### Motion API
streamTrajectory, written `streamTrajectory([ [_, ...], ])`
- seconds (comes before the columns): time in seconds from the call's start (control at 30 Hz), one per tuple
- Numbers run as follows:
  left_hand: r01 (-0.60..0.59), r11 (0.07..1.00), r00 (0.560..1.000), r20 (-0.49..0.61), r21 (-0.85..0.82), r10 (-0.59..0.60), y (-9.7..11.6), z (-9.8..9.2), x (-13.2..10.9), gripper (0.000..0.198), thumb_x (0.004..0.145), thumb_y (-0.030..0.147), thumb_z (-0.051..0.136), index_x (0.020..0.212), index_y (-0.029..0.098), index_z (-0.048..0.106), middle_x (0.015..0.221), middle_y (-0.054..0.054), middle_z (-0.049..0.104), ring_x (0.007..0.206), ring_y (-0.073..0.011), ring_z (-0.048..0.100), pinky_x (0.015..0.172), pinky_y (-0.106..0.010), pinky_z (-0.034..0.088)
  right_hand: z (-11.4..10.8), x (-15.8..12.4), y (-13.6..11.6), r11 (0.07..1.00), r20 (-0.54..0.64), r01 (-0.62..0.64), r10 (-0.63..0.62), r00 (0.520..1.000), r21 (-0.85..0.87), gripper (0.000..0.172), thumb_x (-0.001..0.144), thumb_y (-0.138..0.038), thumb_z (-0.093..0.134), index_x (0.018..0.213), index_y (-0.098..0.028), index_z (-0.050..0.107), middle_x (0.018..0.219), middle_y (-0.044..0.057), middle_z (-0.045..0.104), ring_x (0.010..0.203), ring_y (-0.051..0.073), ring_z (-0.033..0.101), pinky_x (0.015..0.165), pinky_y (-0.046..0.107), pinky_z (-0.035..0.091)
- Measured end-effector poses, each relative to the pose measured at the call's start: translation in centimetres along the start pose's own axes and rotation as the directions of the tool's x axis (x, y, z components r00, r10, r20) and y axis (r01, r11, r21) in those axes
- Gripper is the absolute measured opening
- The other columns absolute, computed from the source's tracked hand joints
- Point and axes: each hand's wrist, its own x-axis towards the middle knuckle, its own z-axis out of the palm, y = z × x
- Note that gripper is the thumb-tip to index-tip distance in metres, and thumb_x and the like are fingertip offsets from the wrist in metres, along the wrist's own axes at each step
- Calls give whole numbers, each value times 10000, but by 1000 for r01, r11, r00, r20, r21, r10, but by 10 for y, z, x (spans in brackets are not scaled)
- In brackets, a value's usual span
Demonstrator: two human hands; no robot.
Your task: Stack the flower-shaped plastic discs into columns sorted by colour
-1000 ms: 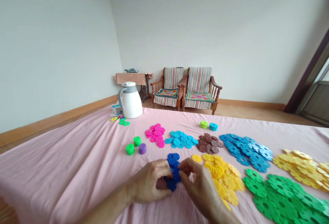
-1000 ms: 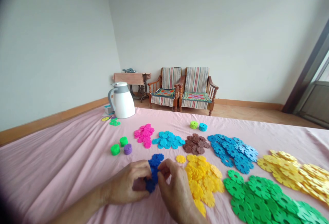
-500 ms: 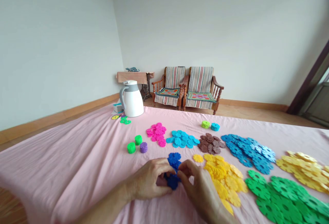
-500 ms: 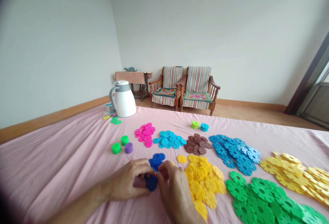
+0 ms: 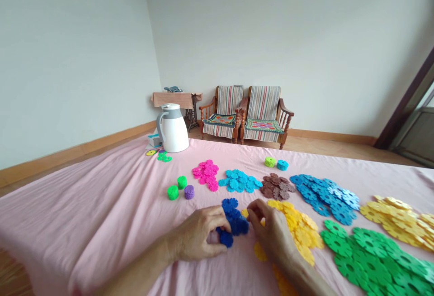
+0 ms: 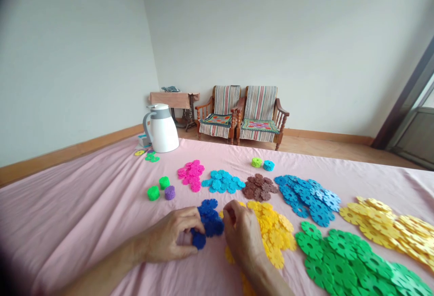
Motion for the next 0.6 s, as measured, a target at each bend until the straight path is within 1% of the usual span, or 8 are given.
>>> streamTrajectory([
  [0.2, 32, 999, 999, 24, 25, -33, 0, -1, -1, 312, 632, 78, 647, 916, 188, 579, 881, -2, 572, 803, -155, 529, 721, -232, 424, 0, -2, -4, 1000, 10, 3, -3, 1000, -8, 159, 814, -214, 451, 696, -196, 555, 609, -10, 600, 585, 139, 534, 577, 246, 347],
  [0.27, 32, 999, 999, 28, 30, -33, 0, -1, -1, 316, 623, 66, 623, 910, 187, 570, 872, -3, 557, 797, -156, 519, 713, -234, 422, 0, -3, -5, 1000, 12, 15, -15, 1000, -18, 151, 812, -208, 455, 691, -196, 544, 620, -10, 601, 595, 139, 529, 588, 248, 347],
  [0.37, 13, 999, 999, 35, 31, -14, -1, -1, -1, 342, 612, 46, 589, 921, 192, 569, 880, -8, 545, 823, -163, 515, 732, -242, 422, 0, -4, -6, 999, 16, 24, -24, 1000, -25, 149, 818, -200, 451, 702, -196, 544, 636, -10, 605, 609, 140, 525, 601, 251, 345],
  [0.47, -5, 1000, 999, 54, 22, 4, -3, -2, -2, 405, 617, 35, 571, 985, 204, 583, 910, -15, 540, 841, -166, 518, 754, -249, 427, 0, -5, -7, 999, 17, 24, -23, 1000, -33, 156, 826, -199, 450, 703, -196, 547, 640, -11, 600, 618, 140, 524, 620, 256, 348],
  [0.6, -8, 1000, 998, 67, 2, 7, -7, -2, -4, 444, 637, 43, 590, 1046, 218, 600, 946, -27, 535, 860, -167, 522, 786, -258, 435, 0, -6, -7, 997, 12, 32, -32, 999, -63, 167, 836, -205, 456, 699, -199, 551, 646, -9, 598, 639, 148, 528, 646, 265, 354],
])
